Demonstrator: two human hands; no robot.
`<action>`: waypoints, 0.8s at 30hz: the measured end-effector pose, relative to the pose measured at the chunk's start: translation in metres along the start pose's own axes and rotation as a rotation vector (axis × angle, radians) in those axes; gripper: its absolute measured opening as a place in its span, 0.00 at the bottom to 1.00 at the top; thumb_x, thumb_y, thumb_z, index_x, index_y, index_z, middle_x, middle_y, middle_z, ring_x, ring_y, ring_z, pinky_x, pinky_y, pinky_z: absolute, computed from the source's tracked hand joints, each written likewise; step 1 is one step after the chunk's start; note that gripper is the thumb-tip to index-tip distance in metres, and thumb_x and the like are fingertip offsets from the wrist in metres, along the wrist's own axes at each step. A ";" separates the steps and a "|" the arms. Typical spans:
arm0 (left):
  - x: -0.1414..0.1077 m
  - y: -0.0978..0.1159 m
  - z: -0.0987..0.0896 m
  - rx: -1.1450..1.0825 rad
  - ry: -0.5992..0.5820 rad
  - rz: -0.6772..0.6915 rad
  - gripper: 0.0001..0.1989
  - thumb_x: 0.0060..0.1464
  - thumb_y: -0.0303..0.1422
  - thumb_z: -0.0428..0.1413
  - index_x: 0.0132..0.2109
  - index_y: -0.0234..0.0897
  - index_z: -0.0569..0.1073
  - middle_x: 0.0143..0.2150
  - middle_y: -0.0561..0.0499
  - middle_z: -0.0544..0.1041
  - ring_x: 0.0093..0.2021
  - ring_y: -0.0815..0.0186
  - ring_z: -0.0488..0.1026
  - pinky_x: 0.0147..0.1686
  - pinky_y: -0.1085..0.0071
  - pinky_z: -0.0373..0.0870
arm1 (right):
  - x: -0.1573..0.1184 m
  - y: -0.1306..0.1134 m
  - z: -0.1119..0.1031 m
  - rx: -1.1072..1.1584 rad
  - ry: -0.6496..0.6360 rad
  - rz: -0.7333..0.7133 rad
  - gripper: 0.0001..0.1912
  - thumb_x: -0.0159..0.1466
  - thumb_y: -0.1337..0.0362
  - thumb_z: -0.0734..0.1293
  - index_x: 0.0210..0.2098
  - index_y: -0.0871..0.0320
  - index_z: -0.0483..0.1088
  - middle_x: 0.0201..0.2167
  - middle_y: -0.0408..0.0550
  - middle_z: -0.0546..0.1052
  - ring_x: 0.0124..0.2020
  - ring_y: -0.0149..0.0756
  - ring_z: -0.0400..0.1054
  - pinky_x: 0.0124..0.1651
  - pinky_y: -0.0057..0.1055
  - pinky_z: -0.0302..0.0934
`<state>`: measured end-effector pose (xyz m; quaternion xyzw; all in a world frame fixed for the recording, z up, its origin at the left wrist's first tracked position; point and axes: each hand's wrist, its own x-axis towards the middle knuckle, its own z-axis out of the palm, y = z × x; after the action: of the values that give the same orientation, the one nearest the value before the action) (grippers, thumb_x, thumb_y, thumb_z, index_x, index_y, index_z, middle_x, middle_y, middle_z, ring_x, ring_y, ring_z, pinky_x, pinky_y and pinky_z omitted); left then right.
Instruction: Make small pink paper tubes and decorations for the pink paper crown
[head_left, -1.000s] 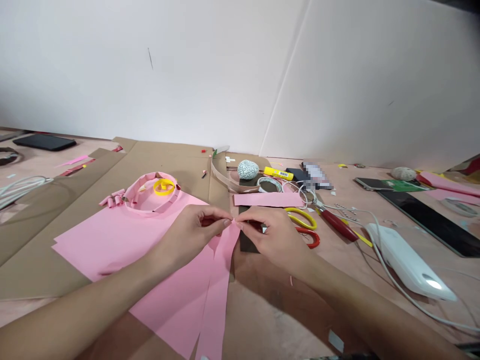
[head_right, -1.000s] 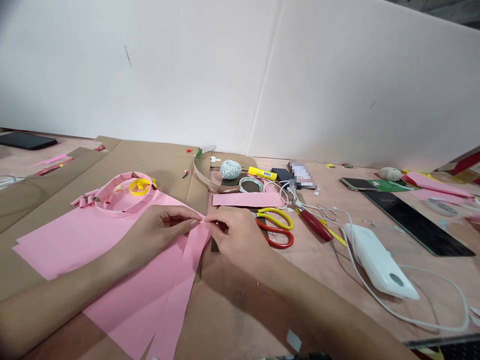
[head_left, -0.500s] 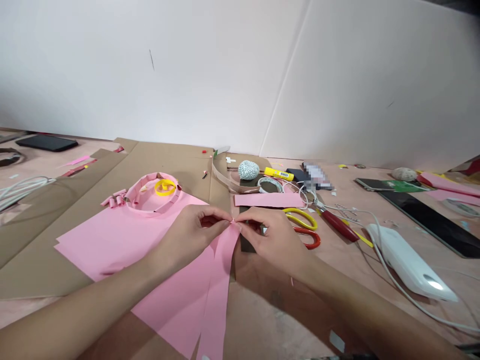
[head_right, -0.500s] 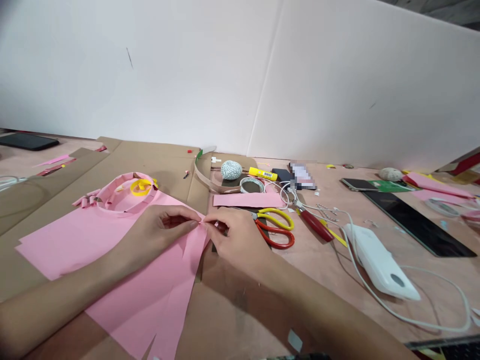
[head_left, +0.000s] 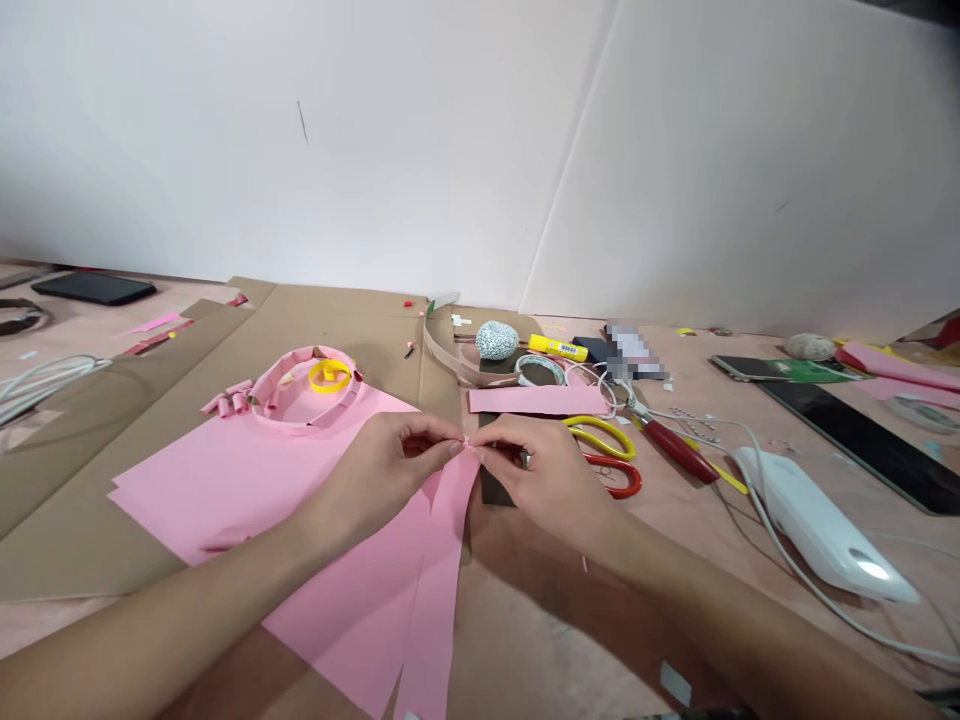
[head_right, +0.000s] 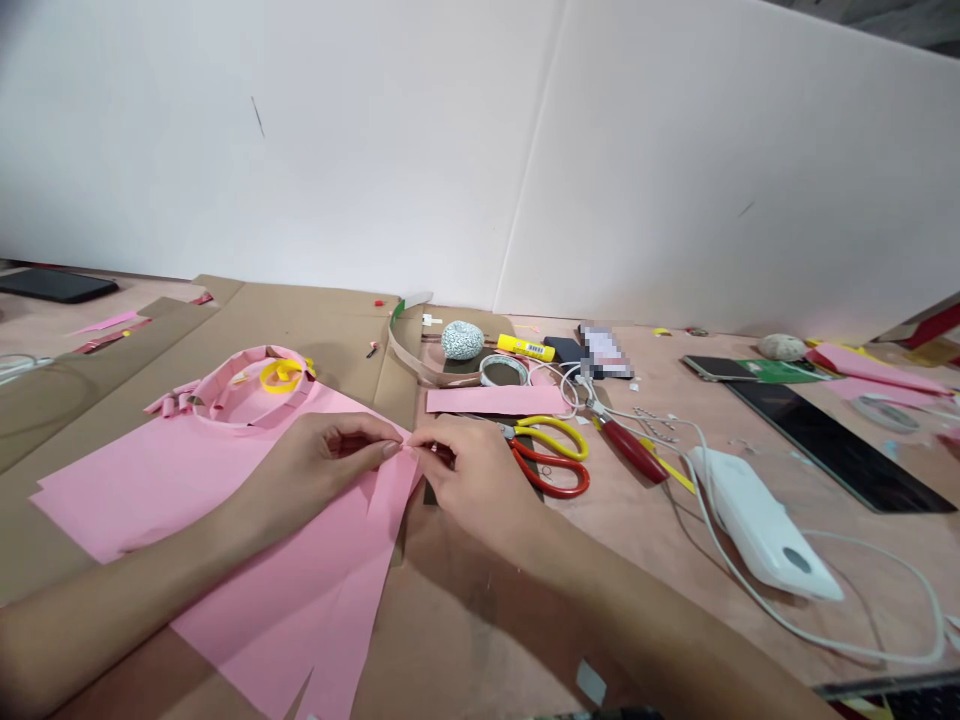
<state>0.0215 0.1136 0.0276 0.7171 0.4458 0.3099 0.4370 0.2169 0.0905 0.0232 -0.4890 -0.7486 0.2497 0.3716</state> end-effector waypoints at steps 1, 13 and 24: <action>0.000 0.000 0.000 -0.001 0.000 -0.001 0.10 0.61 0.37 0.56 0.41 0.41 0.82 0.42 0.51 0.84 0.43 0.59 0.79 0.44 0.66 0.73 | 0.000 0.000 0.000 0.001 -0.004 0.002 0.11 0.65 0.72 0.66 0.36 0.53 0.79 0.35 0.43 0.82 0.36 0.36 0.75 0.38 0.31 0.64; -0.001 0.003 0.000 0.039 0.015 0.043 0.09 0.61 0.34 0.56 0.40 0.42 0.82 0.41 0.54 0.84 0.43 0.61 0.78 0.43 0.69 0.72 | 0.000 0.001 0.001 0.006 -0.011 -0.029 0.14 0.66 0.73 0.64 0.40 0.52 0.80 0.38 0.42 0.83 0.38 0.35 0.74 0.39 0.30 0.64; 0.006 0.006 -0.016 0.181 0.160 0.029 0.09 0.58 0.37 0.56 0.36 0.42 0.81 0.38 0.53 0.84 0.41 0.58 0.78 0.39 0.67 0.71 | 0.006 0.008 -0.009 -0.029 0.048 -0.012 0.12 0.65 0.74 0.64 0.35 0.54 0.78 0.34 0.42 0.82 0.35 0.34 0.73 0.37 0.29 0.62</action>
<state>0.0130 0.1233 0.0399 0.7331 0.4950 0.3308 0.3288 0.2268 0.0998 0.0245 -0.4957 -0.7459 0.2247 0.3841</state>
